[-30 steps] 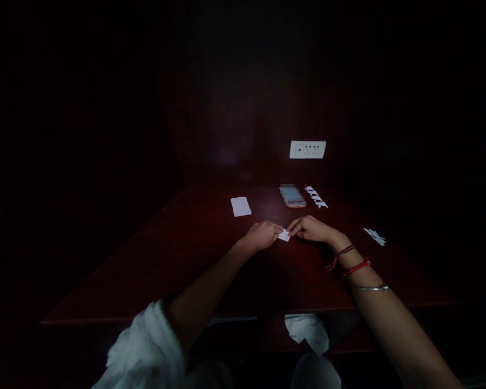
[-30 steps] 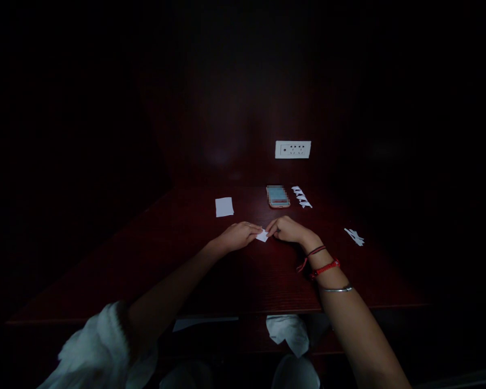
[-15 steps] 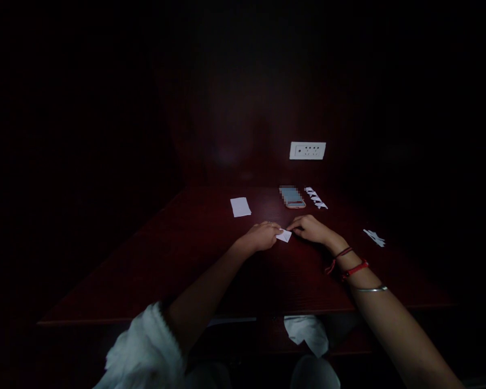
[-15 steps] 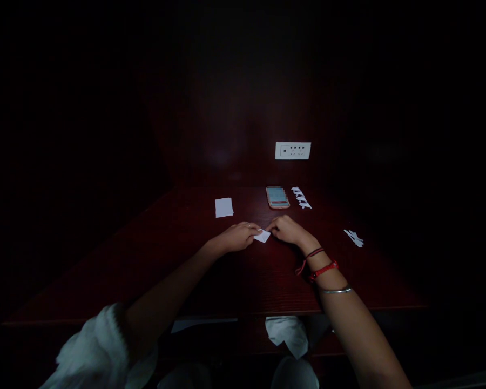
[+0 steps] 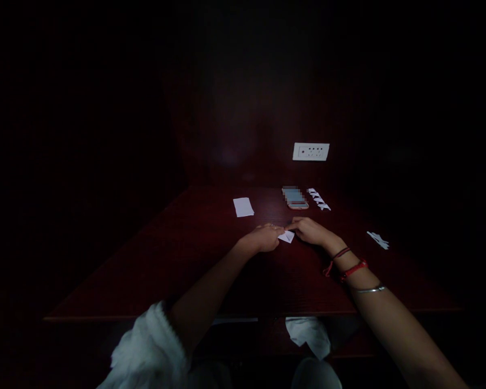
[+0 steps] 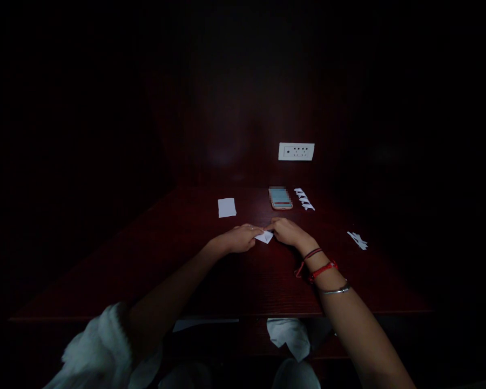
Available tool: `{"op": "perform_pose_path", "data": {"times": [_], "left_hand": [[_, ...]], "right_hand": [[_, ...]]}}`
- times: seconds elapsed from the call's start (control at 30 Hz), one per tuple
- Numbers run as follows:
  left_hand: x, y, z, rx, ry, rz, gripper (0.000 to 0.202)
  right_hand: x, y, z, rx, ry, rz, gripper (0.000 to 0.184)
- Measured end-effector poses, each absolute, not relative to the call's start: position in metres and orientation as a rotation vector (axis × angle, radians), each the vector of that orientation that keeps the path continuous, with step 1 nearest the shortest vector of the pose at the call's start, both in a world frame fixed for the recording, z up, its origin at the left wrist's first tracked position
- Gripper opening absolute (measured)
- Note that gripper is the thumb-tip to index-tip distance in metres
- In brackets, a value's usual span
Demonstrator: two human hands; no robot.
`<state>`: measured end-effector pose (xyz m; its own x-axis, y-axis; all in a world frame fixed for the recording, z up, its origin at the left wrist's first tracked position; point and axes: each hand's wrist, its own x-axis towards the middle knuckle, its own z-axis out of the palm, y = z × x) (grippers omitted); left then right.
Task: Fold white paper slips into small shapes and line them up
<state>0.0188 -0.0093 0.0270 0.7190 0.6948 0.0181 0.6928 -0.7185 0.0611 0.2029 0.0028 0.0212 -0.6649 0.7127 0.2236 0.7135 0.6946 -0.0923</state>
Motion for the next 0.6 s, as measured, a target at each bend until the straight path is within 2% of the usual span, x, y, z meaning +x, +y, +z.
{"op": "perform_pose_path", "data": {"times": [0.3, 0.6], "left_hand": [[0.025, -0.019, 0.030, 2.907, 1.289, 0.050, 0.035], [0.024, -0.016, 0.030, 2.901, 1.278, 0.046, 0.037]], "right_hand": [[0.199, -0.006, 0.032, -1.297, -2.737, -0.171, 0.038], [0.205, -0.015, 0.039, -1.505, -2.723, -0.066, 0.035]]}}
